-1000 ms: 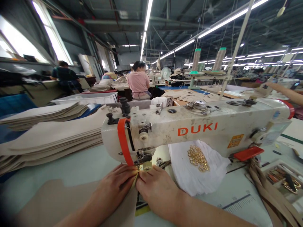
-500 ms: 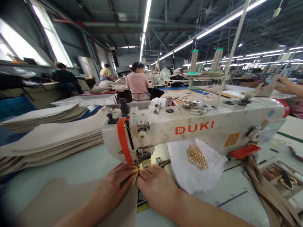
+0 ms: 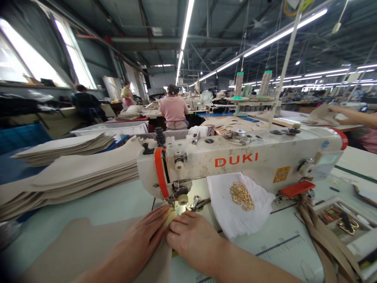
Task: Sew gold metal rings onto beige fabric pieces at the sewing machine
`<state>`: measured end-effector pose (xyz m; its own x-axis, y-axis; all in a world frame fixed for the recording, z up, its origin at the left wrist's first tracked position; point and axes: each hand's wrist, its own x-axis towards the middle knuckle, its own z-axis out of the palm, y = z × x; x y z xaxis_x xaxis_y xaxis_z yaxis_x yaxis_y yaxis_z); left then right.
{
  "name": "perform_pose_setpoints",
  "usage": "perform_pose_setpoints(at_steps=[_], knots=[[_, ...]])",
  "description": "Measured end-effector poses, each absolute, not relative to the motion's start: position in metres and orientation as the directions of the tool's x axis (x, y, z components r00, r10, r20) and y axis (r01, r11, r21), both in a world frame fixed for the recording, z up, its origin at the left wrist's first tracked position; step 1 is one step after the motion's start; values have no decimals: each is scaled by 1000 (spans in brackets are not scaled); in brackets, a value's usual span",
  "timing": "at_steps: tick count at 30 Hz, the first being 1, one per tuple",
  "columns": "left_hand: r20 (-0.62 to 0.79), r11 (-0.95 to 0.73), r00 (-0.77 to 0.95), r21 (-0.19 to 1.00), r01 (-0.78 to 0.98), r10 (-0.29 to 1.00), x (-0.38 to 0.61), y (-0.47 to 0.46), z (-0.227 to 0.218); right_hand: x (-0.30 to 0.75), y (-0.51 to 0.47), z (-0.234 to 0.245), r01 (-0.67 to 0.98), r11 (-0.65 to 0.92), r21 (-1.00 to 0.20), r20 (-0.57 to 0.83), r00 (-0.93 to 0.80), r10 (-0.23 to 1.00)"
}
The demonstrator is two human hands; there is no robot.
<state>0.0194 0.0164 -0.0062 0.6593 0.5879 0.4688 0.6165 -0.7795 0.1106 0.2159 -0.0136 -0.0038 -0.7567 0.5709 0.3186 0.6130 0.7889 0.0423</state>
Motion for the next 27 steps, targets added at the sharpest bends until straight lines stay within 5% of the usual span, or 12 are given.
perform_pose_setpoints(at_steps=[7,15,27], knots=[[339,-765,708,57,642,619,18,20,-8,214,-13,-3,618,785,49,306,-757,577],[387,-804,766,-96,586,513,17,25,-8,215,-11,-3,630,771,91,338,-748,571],[439,-748,684,-40,662,582,17,33,-14,217,-6,-2,636,768,81,341,-742,578]])
